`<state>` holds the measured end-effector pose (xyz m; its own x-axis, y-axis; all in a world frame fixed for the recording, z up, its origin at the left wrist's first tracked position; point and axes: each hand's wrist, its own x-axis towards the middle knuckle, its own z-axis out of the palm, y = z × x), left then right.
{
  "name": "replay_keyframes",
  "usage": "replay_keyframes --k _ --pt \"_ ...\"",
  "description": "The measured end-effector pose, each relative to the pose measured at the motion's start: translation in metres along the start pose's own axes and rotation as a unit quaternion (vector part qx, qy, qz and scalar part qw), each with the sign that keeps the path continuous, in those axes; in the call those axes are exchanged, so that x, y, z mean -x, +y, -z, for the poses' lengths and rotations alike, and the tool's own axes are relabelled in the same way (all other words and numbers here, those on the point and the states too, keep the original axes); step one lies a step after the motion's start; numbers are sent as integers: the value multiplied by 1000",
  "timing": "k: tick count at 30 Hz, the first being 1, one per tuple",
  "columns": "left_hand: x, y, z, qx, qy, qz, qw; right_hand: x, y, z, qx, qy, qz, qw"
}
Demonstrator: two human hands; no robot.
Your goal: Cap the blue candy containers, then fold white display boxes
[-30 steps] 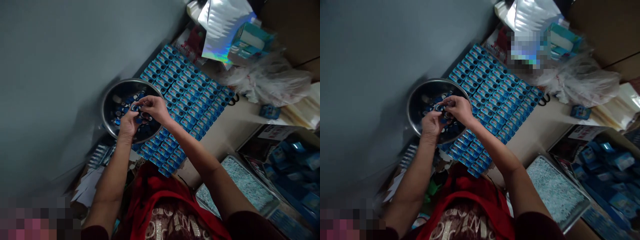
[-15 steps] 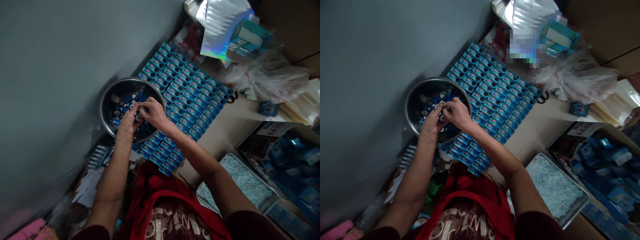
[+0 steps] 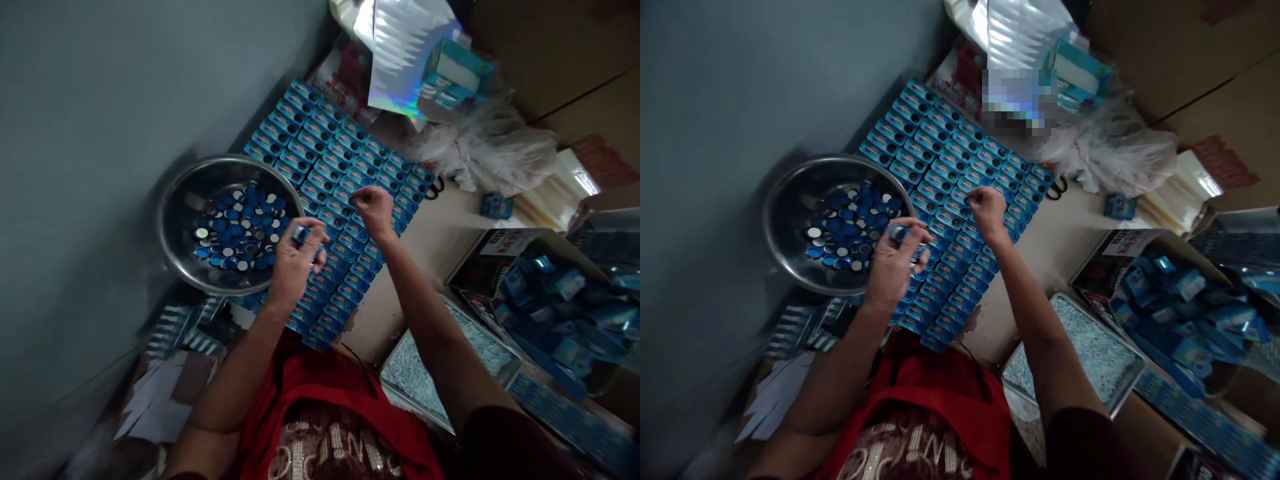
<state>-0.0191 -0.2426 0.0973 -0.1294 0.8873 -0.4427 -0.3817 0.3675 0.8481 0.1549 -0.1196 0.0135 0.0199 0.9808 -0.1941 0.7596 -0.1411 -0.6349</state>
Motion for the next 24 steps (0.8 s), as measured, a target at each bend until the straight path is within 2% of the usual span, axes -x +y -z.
replay_keyframes --k 2,4,8,11,13,16,18,20,22,24 --pt "0 -21 -15 25 -55 68 996 -24 24 1 93 -18 -5 995" --pt "-8 -45 -21 34 -61 109 992 -41 34 -3 156 -45 5 987" --pt "-36 -80 -13 -6 -49 142 989 -68 34 -10 219 -107 -20 970" --pt "-53 -96 -5 -41 -73 147 986 -86 31 -7 240 -129 -32 962" --pt "-60 -103 -3 -66 -79 145 984 -87 24 -3 257 -141 -24 956" --pt "-63 -109 -4 -128 -64 117 983 -61 8 2 234 -135 -12 963" --pt "-64 -111 -4 -186 -35 51 981 -27 0 2 132 -126 7 983" --pt "-63 -114 -4 -251 -5 -39 967 10 -1 -1 -12 -151 18 988" --pt "-61 -117 -3 -314 6 -97 944 39 3 -5 -158 -196 -12 968" --pt "-56 -123 -3 -365 -9 -108 925 56 11 -8 -283 -224 -68 930"
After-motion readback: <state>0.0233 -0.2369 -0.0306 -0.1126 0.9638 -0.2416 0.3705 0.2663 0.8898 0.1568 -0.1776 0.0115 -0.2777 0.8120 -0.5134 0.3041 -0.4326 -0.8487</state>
